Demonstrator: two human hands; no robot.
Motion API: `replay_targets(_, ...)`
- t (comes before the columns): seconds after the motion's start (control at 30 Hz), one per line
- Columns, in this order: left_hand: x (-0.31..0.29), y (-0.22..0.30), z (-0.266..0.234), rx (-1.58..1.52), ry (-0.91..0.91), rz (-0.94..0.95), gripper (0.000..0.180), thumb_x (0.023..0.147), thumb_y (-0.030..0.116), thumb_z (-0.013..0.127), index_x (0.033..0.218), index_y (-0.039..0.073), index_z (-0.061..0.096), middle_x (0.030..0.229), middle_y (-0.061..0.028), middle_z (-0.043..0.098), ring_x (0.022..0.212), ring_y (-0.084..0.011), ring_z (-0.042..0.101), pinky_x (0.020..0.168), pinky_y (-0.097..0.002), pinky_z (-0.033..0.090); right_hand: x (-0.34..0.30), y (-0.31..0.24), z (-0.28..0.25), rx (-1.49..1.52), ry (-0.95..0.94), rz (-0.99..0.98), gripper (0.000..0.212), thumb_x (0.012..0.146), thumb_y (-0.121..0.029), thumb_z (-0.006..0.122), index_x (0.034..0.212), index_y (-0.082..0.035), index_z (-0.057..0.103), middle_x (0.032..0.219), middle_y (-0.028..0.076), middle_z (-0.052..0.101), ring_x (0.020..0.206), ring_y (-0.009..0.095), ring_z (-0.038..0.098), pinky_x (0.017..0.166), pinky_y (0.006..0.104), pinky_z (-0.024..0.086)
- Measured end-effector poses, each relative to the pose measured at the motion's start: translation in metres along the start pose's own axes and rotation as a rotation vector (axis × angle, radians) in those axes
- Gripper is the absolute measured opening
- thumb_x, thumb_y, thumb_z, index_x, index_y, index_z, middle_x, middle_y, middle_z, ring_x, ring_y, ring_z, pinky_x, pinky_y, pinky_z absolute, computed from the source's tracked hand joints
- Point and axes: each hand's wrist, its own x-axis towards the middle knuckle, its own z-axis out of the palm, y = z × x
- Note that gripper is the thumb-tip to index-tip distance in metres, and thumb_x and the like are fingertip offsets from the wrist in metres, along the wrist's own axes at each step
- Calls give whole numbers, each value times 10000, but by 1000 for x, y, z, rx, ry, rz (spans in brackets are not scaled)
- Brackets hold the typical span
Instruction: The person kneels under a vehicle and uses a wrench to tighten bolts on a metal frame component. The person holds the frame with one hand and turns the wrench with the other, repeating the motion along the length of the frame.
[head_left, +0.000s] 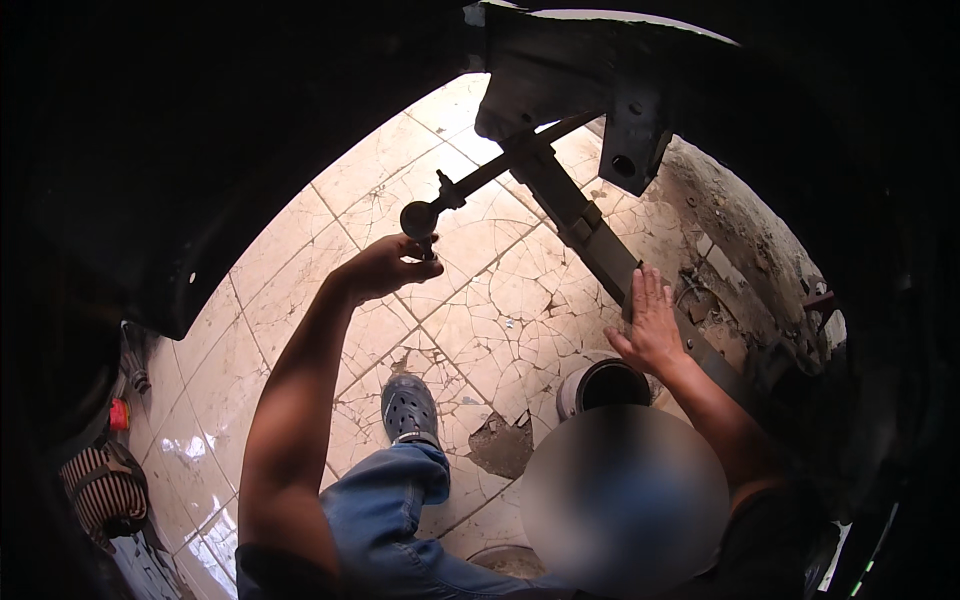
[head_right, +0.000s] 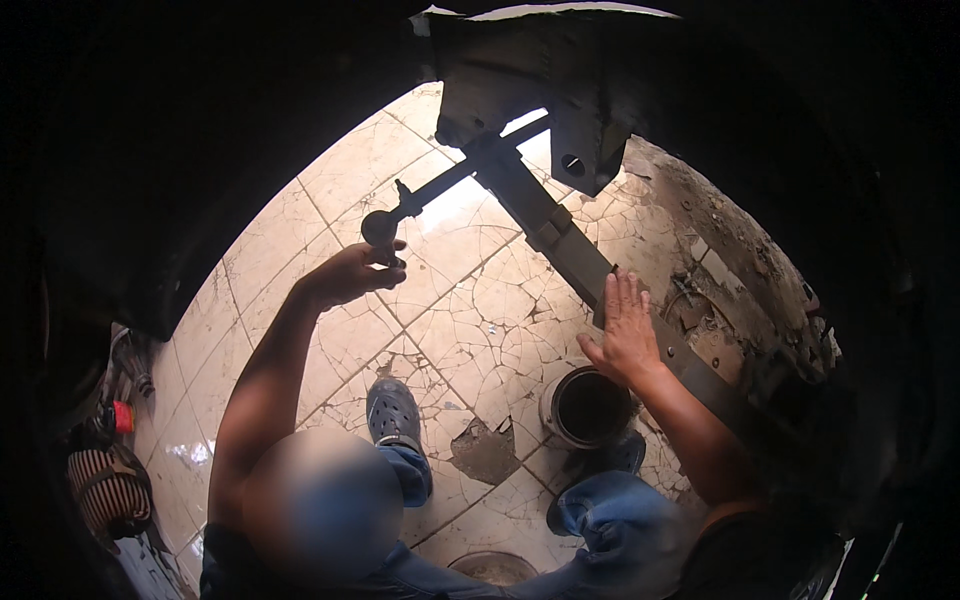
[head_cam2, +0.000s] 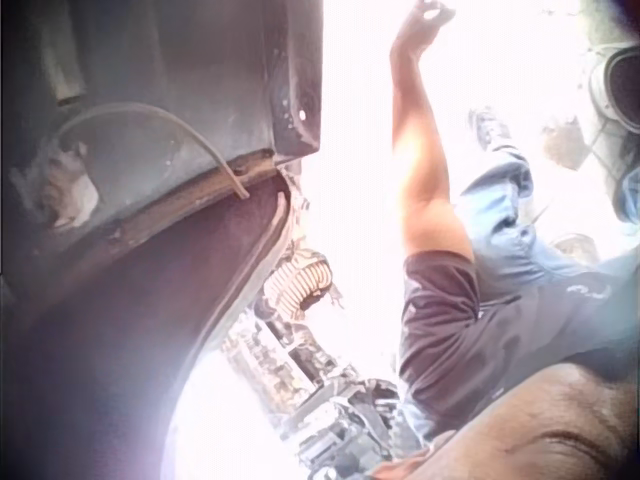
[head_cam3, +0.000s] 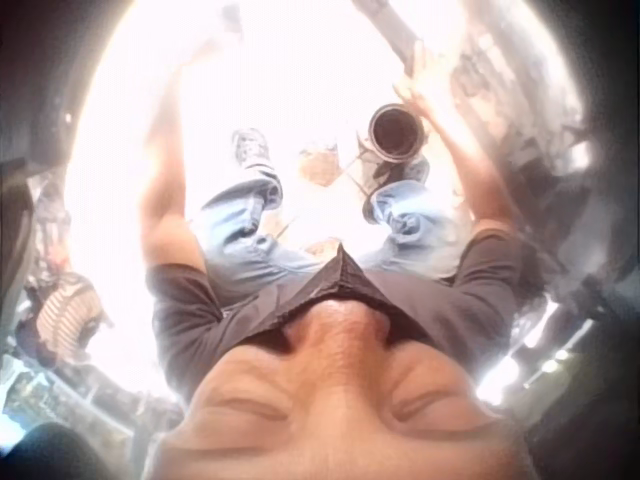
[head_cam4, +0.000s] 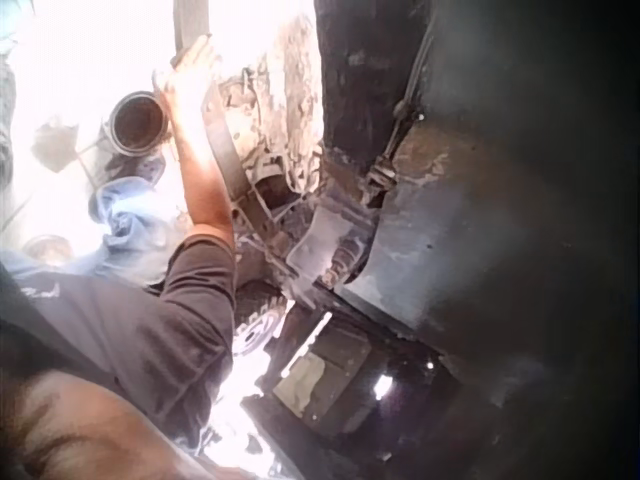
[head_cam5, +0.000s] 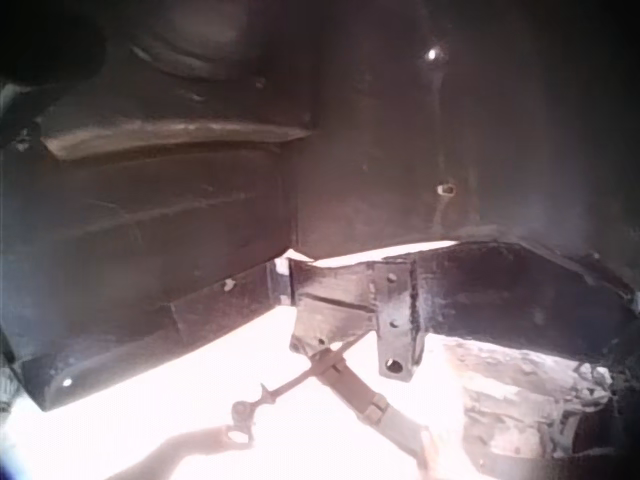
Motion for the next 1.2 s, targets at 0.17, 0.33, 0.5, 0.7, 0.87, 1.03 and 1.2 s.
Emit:
replay_targets(0.17,19,-10,7,323,540,186,215,952,229,619,1106,82,645,994,-143,705,867,-309,681,783,-398,524,56,-19,0,55,86,7,1036,857,-435,650,1532,63,42,1606,261,79,1497,410,77,1205,519,109)
replay_targets(0.33,12,-6,4,517,477,-14,309,951,280,646,1151,46,659,1018,-124,723,882,-209,674,806,-348,520,46,-18,-6,77,67,-39,1035,846,-412,668,1531,61,53,1603,260,98,1496,409,90,1206,516,118)
replay_targets(0.5,3,-13,5,-110,-17,0,364,958,285,650,1225,38,653,999,-63,719,876,-146,638,798,-314,516,-20,0,-8,-17,-70,-8,1059,837,-409,677,1530,65,31,1609,258,66,1501,403,69,1208,513,113)
replay_targets(0.7,21,-45,-4,17,328,122,255,977,194,604,1166,35,666,1003,-58,723,890,-132,643,823,-300,516,17,-28,-3,-40,-22,52,1077,850,-439,656,1525,80,-4,1613,263,25,1505,398,26,1209,509,100)
replay_targets(0.87,26,-36,15,453,627,230,339,995,335,551,1132,38,641,887,-97,699,761,-156,655,721,-313,515,82,-53,-12,47,76,47,1067,858,-457,642,1526,74,2,1613,255,38,1506,391,35,1216,497,84)
replay_targets(1.03,4,-29,34,119,173,44,420,1009,395,499,1193,36,618,919,-88,713,805,-186,670,787,-332,523,40,-35,-9,29,14,-65,1076,831,-415,683,1532,60,18,1613,249,57,1507,385,48,1215,500,92)
replay_targets(1.2,18,-21,32,111,278,82,377,1027,392,476,1018,38,606,837,-71,685,707,-149,602,685,-334,487,-2,-11,-3,-46,-41,40,1091,828,-415,686,1528,70,6,1614,257,34,1506,400,25,1209,515,97)
